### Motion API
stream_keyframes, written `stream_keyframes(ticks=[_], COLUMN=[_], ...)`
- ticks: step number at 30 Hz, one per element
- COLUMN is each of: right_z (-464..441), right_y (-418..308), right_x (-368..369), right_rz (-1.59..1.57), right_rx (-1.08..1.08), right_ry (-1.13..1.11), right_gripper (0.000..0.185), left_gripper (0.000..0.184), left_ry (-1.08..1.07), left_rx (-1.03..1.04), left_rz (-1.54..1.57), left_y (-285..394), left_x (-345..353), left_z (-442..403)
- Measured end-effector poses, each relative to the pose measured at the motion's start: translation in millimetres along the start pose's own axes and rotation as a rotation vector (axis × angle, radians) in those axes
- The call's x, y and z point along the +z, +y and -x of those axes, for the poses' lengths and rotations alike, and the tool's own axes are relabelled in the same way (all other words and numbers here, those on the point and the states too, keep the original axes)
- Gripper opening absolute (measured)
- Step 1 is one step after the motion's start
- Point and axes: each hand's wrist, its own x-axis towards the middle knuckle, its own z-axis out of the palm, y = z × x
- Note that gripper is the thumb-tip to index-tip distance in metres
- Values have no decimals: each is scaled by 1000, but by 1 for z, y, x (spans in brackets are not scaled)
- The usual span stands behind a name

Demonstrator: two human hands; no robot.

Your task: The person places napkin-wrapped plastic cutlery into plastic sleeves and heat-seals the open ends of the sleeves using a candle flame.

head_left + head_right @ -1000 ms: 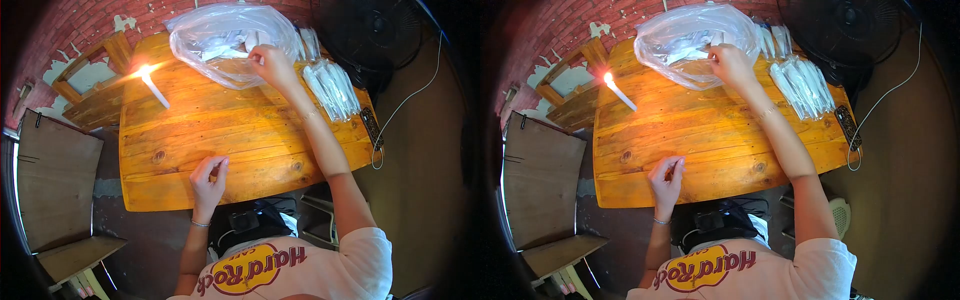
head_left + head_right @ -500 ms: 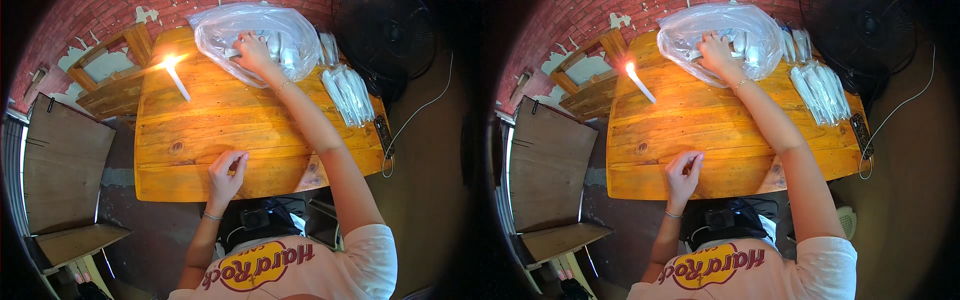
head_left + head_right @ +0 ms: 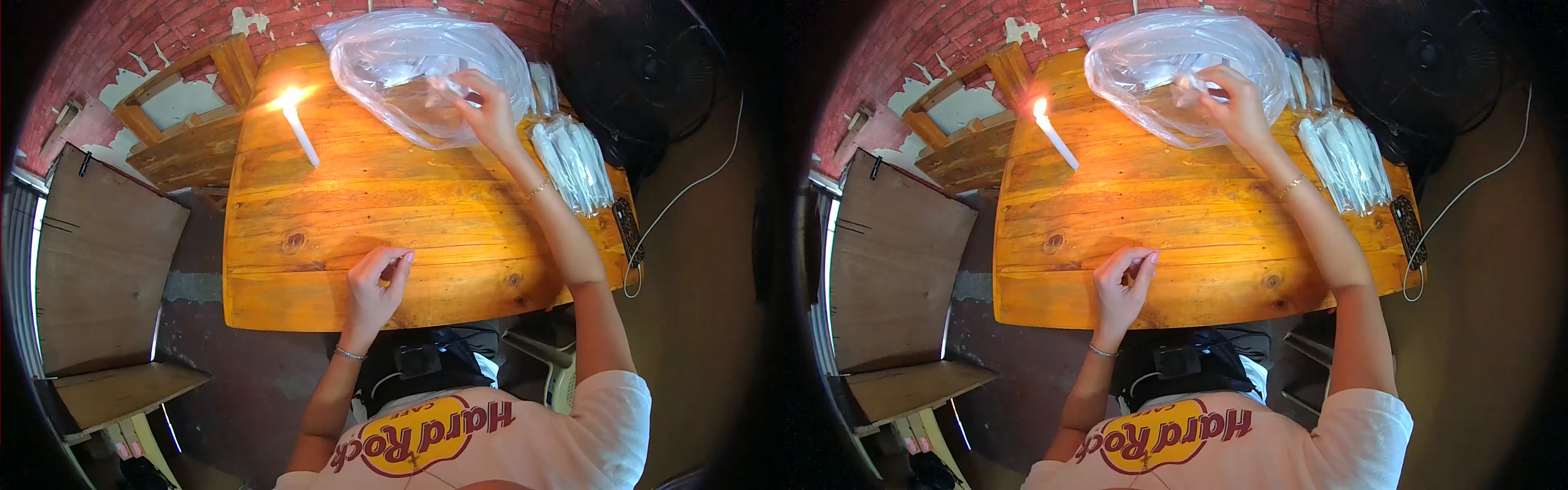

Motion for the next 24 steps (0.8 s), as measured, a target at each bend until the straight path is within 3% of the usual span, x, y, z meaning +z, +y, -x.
stream_keyframes(ticks=[3,6,11,18,21,24], right_z=[9,4,-9,-48,-61,-64], right_y=[5,9,25,52,48,37], right_x=[-20,-21,29,79,79,62], right_rz=[198,269,380,706,618,448], right_rx=[-37,-222,-126,-38,148,64], right_ry=[66,101,205,-101,-161,-110], right_gripper=[25,22,13,13,16,16], left_gripper=[5,5,5,4,4,5], left_ry=[-16,-22,-20,-3,-9,-31], left_rx=[-5,-10,6,-11,-16,-31], left_rz=[-30,-36,-55,-89,-89,-88], left_y=[1,5,3,2,5,3], left_x=[0,2,2,6,4,3], left_z=[1,2,7,9,7,6])
